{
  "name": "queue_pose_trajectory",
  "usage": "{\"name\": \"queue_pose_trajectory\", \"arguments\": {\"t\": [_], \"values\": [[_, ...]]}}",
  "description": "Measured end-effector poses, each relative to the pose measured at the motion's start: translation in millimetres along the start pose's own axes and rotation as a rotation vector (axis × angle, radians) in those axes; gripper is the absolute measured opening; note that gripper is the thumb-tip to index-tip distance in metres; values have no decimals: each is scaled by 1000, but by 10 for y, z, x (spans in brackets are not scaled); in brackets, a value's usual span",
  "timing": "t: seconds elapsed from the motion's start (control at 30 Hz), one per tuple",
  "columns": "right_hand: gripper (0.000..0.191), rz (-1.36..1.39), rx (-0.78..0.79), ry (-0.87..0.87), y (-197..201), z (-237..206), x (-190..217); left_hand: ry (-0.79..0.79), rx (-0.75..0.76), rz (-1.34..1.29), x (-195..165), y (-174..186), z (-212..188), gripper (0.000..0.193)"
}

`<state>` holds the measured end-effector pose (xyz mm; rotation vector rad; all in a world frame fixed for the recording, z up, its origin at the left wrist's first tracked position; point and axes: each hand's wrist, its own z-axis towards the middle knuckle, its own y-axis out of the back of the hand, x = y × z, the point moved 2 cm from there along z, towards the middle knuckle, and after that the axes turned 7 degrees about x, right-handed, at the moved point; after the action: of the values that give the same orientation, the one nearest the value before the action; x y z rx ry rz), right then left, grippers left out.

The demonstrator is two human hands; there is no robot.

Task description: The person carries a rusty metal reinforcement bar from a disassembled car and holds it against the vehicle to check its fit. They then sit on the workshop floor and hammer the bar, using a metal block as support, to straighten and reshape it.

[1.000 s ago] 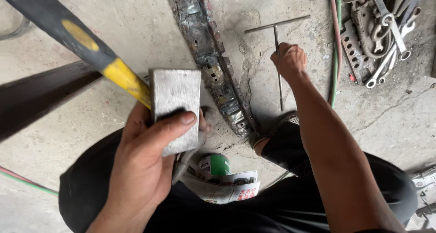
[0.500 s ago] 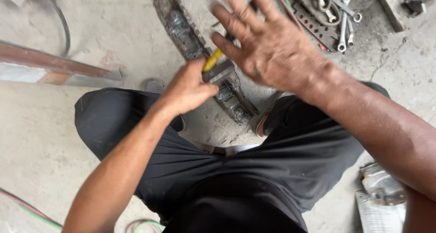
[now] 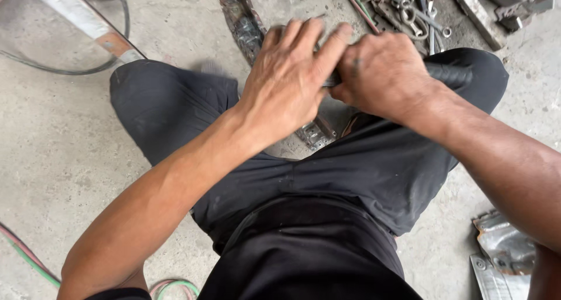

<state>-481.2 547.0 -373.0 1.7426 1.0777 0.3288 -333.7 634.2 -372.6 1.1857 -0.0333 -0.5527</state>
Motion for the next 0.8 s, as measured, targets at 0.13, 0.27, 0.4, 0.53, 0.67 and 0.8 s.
{"name": "queue_pose_trajectory", "arguments": {"t": [0.13, 0.27, 0.4, 0.53, 0.67, 0.8], "values": [[53, 235, -153, -58, -90, -251, -197, -7, -149, -17, -146, 377, -861, 54], [39, 911, -20, -306, -259, -501, -565, 173, 144, 57, 20, 44, -1660, 55], [27, 1324, -170, -187, -401, -601, -693, 195, 380, 178, 233, -528, -1997, 13], [20, 1574, -230, -79, -480, -621, -714, 410, 276, -438, 127, -508, -2203, 9], [17, 1749, -252, -24, -532, -615, -675, 403, 464, -804, -220, -319, -2190, 6], [19, 1838, -324, 38, -592, -626, -609, 352, 372, -735, -169, -837, -1276, 46]]}}
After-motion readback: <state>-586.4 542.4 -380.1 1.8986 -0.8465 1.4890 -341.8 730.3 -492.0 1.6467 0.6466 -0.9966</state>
